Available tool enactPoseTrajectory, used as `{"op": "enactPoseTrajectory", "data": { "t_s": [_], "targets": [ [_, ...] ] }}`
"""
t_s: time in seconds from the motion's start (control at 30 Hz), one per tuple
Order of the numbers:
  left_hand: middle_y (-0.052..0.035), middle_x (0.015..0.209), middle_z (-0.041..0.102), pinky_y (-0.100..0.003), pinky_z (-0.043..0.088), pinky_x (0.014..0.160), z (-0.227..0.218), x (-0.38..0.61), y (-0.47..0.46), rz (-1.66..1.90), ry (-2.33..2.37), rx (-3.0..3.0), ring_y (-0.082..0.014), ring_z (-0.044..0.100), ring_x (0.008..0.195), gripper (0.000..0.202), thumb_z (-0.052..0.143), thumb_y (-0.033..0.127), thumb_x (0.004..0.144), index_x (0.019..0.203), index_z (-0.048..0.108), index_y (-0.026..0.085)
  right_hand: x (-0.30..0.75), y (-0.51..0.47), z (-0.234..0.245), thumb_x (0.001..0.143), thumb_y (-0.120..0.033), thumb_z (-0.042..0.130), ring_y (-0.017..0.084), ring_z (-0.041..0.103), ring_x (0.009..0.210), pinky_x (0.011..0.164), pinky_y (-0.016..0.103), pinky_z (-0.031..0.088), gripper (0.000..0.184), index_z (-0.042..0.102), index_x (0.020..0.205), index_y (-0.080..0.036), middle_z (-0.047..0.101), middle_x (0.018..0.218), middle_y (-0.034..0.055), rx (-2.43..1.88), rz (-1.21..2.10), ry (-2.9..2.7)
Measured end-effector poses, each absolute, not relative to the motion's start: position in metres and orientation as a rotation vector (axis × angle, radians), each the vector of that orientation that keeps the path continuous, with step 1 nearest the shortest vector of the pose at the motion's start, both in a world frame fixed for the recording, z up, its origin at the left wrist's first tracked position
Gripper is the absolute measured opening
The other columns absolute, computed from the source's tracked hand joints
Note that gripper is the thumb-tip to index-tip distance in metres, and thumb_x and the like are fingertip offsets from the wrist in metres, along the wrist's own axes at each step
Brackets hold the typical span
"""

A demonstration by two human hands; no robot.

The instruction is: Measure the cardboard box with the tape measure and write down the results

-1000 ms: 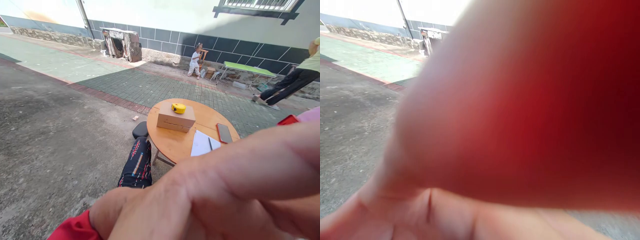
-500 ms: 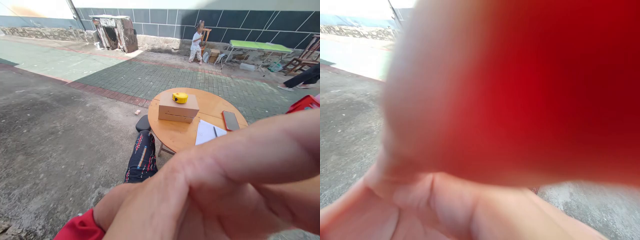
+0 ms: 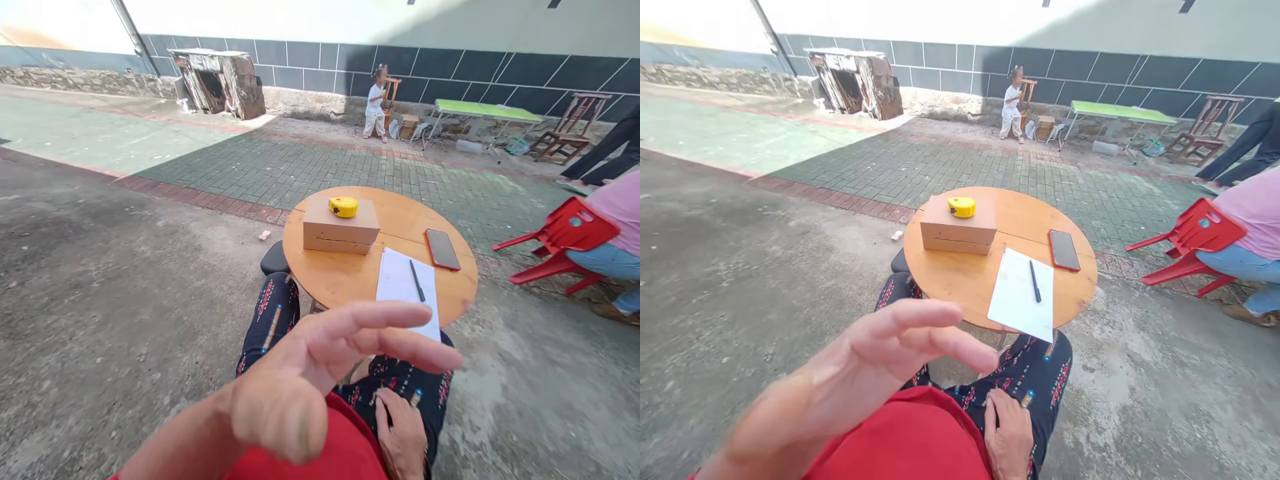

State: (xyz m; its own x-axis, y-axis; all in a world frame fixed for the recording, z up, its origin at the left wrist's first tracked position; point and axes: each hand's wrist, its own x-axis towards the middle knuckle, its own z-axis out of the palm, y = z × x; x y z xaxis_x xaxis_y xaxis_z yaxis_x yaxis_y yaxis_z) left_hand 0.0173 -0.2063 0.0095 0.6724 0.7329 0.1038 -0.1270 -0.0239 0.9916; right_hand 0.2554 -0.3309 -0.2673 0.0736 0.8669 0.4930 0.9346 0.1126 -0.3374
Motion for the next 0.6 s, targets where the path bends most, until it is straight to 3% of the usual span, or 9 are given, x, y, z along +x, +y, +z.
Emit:
{"op": "enactPoseTrajectory", "data": {
  "t_s": [0.07,0.17,0.27,0.37,0.47,0.6],
  "targets": [
    [-0.0076,0.122,0.066,-0.047,0.043,0.103,-0.01,0.013,-0.2,0.682,0.632,1.479,-0.0299,0.056,0.12,0.064,0.05,0.068,0.082,0.129,0.057,0.025,0.258,-0.31,-0.278,0.098,-0.032,0.044,0.017,0.066,0.074,0.068,0.031,0.046,0.027,0.068,0.094,-0.02,0.073,0.089,0.0047,-1.721,-0.145,-1.831],
    [-0.0051,0.12,0.067,-0.041,0.047,0.099,-0.075,-0.005,-0.196,0.529,1.087,1.757,-0.0239,0.061,0.112,0.036,0.054,0.042,0.086,0.117,0.064,0.026,0.258,-0.306,-0.279,0.097,-0.027,0.043,0.018,0.067,0.075,0.068,0.03,0.042,0.027,0.068,0.092,-0.02,0.075,0.088,0.0044,-1.704,-0.142,-1.841],
    [-0.01,0.118,0.067,-0.048,0.045,0.1,-0.159,-0.037,-0.197,0.553,1.427,2.223,-0.028,0.059,0.112,0.031,0.056,0.032,0.083,0.11,0.067,0.021,0.255,-0.312,-0.273,0.097,-0.025,0.042,0.018,0.067,0.077,0.07,0.03,0.04,0.027,0.068,0.091,-0.021,0.075,0.089,0.0037,-1.719,-0.121,-1.833],
    [-0.0144,0.129,0.06,-0.053,0.044,0.099,-0.225,-0.068,-0.203,0.552,1.601,2.545,-0.0339,0.052,0.121,0.037,0.058,0.032,0.082,0.116,0.065,0.018,0.253,-0.313,-0.27,0.097,-0.024,0.042,0.018,0.067,0.078,0.071,0.03,0.04,0.027,0.068,0.092,-0.021,0.075,0.089,0.0035,-1.731,-0.117,-1.821],
    [-0.0154,0.139,0.051,-0.052,0.041,0.102,-0.257,-0.081,-0.212,0.57,1.605,2.721,-0.0335,0.045,0.129,0.038,0.056,0.029,0.084,0.12,0.062,0.018,0.254,-0.311,-0.27,0.097,-0.025,0.043,0.017,0.067,0.077,0.071,0.029,0.039,0.026,0.068,0.092,-0.021,0.075,0.089,0.0032,-1.719,-0.125,-1.828],
    [-0.0137,0.14,0.05,-0.052,0.038,0.104,-0.264,-0.078,-0.214,0.616,1.677,2.703,-0.0324,0.042,0.13,0.034,0.055,0.026,0.085,0.118,0.063,0.019,0.255,-0.309,-0.272,0.097,-0.025,0.042,0.017,0.066,0.076,0.07,0.029,0.039,0.027,0.068,0.091,-0.021,0.075,0.088,0.0033,-1.708,-0.136,-1.845]
  ]
}}
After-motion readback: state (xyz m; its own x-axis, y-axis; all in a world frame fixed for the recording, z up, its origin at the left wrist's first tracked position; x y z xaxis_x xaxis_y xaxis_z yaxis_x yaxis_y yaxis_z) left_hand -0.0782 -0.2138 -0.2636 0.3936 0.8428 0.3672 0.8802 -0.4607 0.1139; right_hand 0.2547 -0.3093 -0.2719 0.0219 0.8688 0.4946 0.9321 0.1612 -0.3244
